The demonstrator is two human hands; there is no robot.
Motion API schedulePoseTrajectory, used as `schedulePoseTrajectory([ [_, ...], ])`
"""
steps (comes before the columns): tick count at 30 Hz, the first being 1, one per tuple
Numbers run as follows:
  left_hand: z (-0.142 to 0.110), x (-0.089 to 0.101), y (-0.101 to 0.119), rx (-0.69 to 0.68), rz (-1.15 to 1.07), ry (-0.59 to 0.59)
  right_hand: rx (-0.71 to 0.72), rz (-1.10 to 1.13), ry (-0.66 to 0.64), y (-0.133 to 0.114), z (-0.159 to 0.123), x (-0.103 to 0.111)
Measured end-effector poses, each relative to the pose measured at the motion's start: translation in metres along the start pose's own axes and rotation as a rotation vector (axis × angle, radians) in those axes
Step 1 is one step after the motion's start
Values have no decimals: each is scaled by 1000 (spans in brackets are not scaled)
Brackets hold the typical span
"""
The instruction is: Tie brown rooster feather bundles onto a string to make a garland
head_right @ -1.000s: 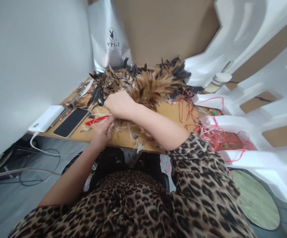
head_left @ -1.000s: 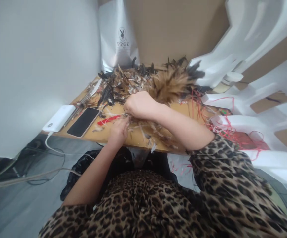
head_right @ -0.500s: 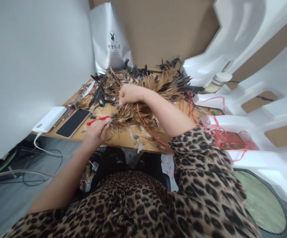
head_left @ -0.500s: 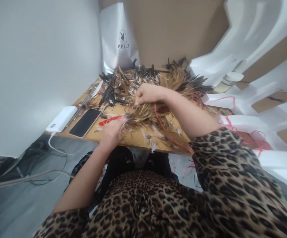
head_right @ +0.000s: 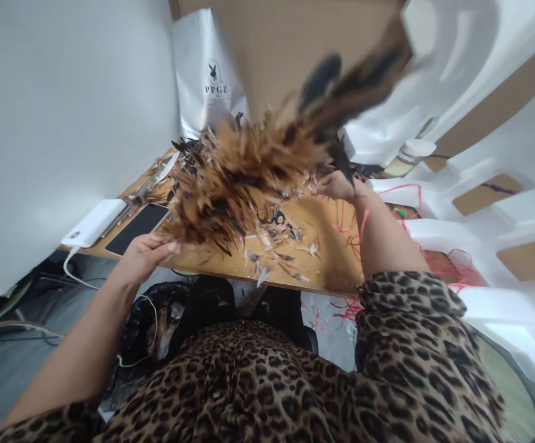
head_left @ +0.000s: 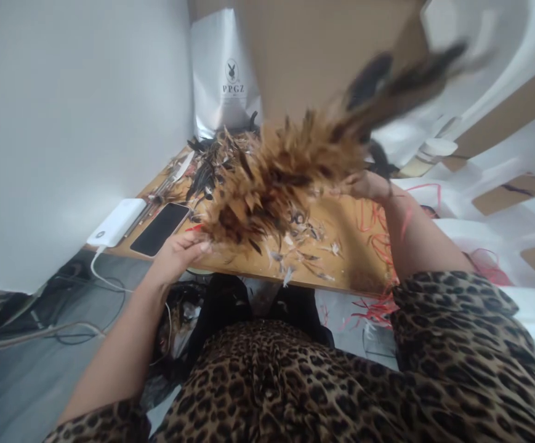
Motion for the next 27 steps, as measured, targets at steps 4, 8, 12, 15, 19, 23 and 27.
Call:
schedulePoseTrajectory([
  [4, 9, -15, 8, 3, -284, 65, -185, -380, -328, 3, -11, -36],
  [8, 17, -40, 13, 13, -359, 14, -48, -251, -203, -64, -26, -51],
  [12, 21, -62, 12, 36, -385, -20, 198, 430, -363, -156, -63, -90],
  [15, 22, -70, 12, 39, -433, 7, 242, 788, -472, -198, -91, -124],
  [19, 22, -67, 12, 19, -453, 62, 12, 1027, -541, -207, -111, -165],
  [23, 21, -61, 6, -22, -406, 160, -76, 1122, -367, -201, -115, -172],
  [27, 19, -60, -6, -35, -305, 284, 57, 994, -194, -203, -121, -160],
])
Point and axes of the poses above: each hand's wrist, its own z-axis towards the middle knuckle, its own x-axis out of the back of the hand, y = z × x, the point moved 6 cm from there along z, towards the middle knuckle, and after that the axes turned 6 degrees about -x, right-handed, at the moved point
